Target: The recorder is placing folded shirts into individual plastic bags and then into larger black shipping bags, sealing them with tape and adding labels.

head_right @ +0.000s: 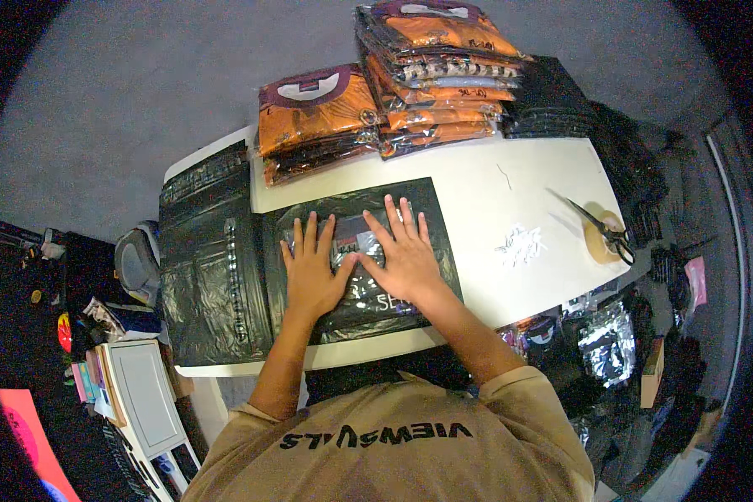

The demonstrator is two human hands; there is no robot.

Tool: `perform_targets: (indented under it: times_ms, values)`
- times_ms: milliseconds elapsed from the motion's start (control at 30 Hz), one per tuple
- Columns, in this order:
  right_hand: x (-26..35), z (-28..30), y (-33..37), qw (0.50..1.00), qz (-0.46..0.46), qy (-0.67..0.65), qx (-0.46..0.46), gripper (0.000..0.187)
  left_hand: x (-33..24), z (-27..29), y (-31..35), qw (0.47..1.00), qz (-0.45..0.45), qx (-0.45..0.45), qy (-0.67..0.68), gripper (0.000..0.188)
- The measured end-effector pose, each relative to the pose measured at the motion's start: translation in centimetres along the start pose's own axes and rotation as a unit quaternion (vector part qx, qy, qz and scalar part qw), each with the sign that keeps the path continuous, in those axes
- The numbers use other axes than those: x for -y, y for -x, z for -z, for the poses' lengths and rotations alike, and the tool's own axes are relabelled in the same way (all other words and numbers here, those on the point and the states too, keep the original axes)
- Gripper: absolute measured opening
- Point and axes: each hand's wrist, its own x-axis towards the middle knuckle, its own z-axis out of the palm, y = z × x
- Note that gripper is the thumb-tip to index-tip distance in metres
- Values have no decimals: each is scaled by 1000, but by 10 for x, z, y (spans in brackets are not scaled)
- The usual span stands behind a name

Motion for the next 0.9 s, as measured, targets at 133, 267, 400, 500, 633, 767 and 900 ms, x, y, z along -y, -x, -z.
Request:
perform_targets:
  times_ms: [133, 267, 400, 500, 633, 767, 900]
  values:
    - [-10, -2, 5, 1000, -20, 17, 5, 82, 14, 3, 6, 1000, -9, 1, -3, 81]
    - [-30, -2, 18, 999, -37, 36, 9, 84, 38, 7, 22, 1000, 5, -3, -26, 78]
    - [-35, 8, 32, 998, -59, 21, 12, 83, 29, 24, 44, 997, 11, 23, -78, 79]
    - [-6, 15, 47, 999, -49, 17, -2, 81, 3, 32, 63, 997, -31, 33, -67, 80]
    - [11, 0, 64, 1000, 2, 24, -18, 78, -18, 30, 81, 996, -53, 56, -40, 80]
    - [-3, -2, 71, 1000, 5, 7, -24, 79, -4, 31, 91, 998, -17, 47, -29, 79]
    - [-11, 0, 78, 999, -1, -7, -49, 80, 13, 41, 67, 998, -17, 23, -51, 72]
